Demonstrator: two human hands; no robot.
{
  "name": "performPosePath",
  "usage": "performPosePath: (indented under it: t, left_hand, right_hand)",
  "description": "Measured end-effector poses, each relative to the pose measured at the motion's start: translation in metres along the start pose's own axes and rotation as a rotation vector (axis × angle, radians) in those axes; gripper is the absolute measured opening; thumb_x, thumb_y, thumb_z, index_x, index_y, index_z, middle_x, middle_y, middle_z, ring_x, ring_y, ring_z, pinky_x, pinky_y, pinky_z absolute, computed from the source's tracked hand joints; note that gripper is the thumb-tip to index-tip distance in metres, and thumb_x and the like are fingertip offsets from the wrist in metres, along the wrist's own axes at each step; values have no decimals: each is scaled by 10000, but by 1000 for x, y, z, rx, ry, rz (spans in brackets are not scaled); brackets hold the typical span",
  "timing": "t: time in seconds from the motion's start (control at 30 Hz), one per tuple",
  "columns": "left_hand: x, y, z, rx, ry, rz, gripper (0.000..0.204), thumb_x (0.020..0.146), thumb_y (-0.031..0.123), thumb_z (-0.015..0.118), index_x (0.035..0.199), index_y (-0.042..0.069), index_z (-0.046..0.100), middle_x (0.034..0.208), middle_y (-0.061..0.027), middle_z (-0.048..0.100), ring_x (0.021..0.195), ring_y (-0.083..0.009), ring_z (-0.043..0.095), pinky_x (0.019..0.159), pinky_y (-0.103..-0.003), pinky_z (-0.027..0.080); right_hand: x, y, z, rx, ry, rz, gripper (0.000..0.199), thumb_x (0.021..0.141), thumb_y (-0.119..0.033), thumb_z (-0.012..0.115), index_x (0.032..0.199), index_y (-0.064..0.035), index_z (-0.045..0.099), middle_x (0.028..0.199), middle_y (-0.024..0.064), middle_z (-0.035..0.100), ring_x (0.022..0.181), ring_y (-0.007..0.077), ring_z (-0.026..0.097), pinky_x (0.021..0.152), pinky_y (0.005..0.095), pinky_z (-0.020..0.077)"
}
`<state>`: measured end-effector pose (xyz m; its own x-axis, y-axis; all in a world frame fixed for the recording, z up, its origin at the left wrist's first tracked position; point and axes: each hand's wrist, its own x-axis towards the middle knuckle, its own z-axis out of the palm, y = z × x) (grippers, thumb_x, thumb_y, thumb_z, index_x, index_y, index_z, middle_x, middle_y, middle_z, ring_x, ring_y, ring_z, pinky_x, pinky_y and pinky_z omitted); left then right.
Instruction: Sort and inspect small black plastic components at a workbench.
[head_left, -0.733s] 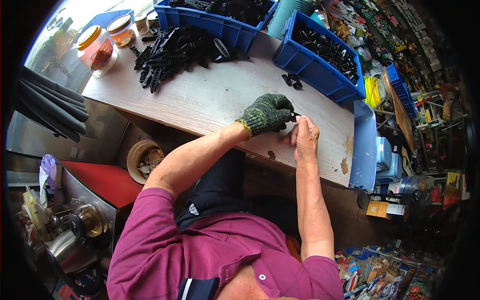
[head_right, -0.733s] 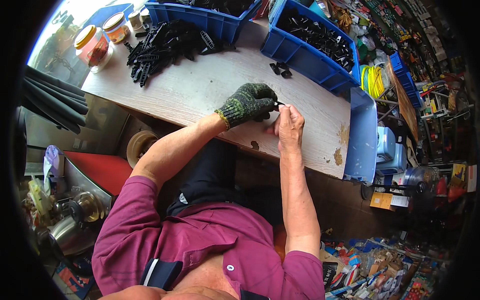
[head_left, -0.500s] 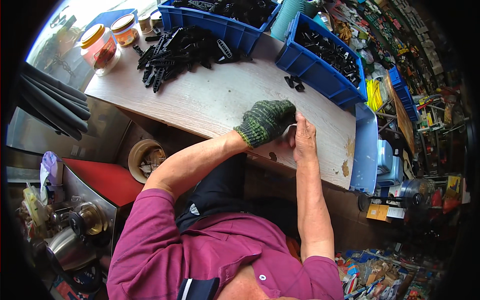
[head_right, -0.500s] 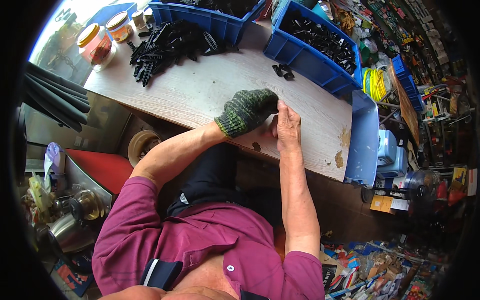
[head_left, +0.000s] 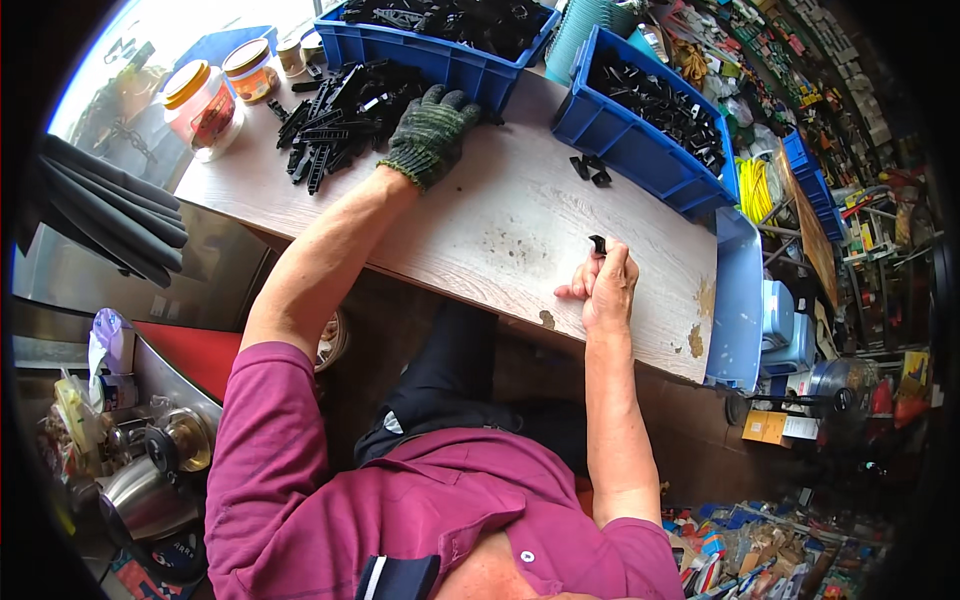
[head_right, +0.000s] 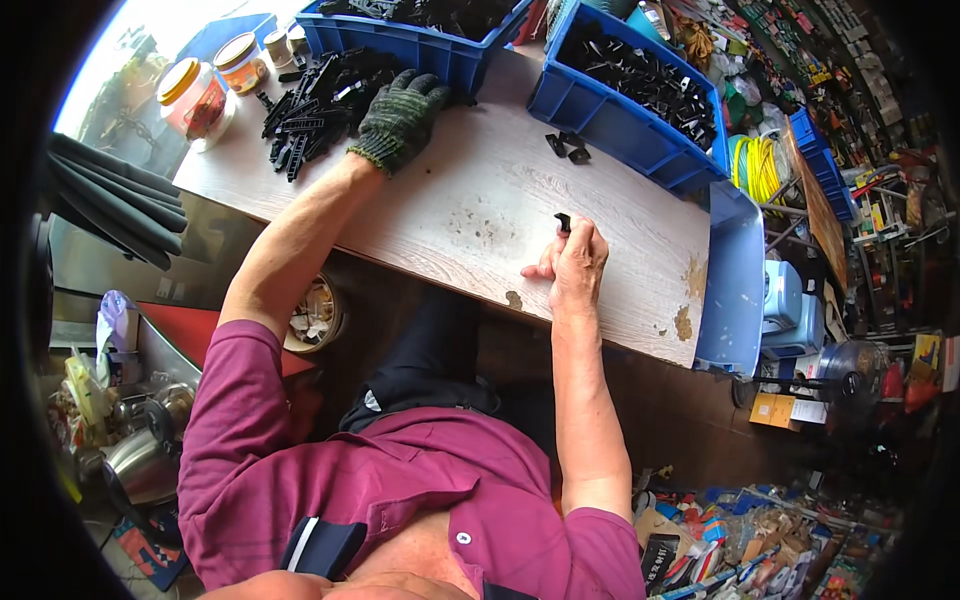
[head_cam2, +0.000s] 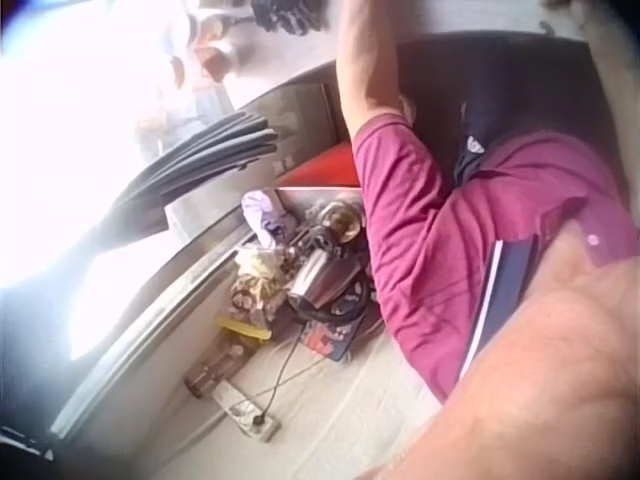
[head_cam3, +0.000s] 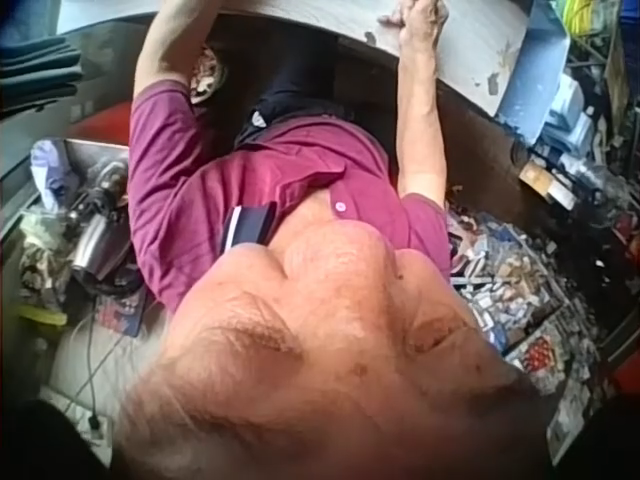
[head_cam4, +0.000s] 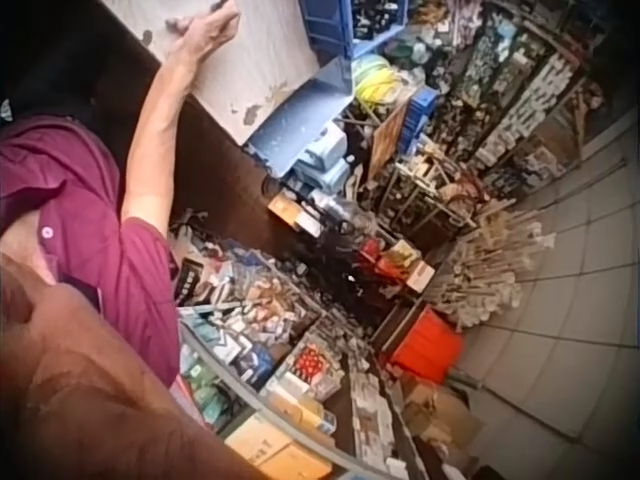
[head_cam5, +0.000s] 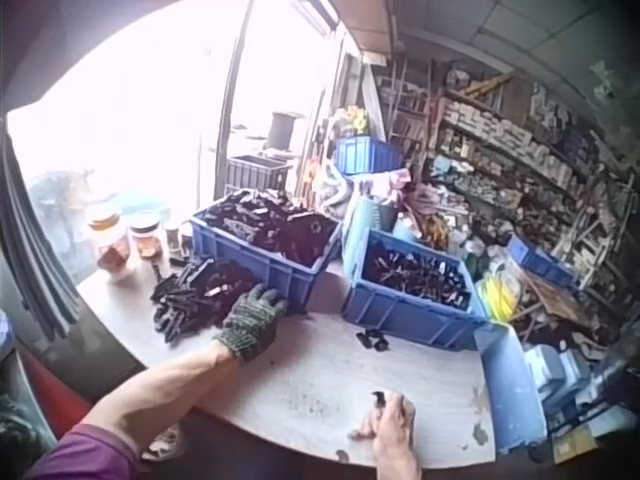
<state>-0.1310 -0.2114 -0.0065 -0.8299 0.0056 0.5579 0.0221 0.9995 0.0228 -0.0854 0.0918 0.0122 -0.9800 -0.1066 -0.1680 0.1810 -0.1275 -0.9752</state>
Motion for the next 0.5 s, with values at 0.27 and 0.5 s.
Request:
performPosePath:
  t: [0.27, 0.5]
  left_hand:
    - [-30, 20, -24, -468, 360, 121, 216, 909, 193, 607, 1108, 112, 633, 1037, -128, 656, 943, -341, 647, 784, -441, 537]
    - [-63, 27, -45, -204, -88, -75, 180, 902, 203, 606, 1061, 162, 680, 964, -114, 679, 824, -333, 640, 713, -478, 509]
  right_hand:
    - [0, 6, -4, 29, -3, -63, 364, 964, -368, 504, 732, -88, 509, 464, -26, 332, 385, 114, 394, 380, 364, 518]
    - [0, 8, -7, 25, -22, -101, 346, 994, -362, 505, 788, -85, 517, 468, -24, 342, 397, 111, 397, 395, 358, 516]
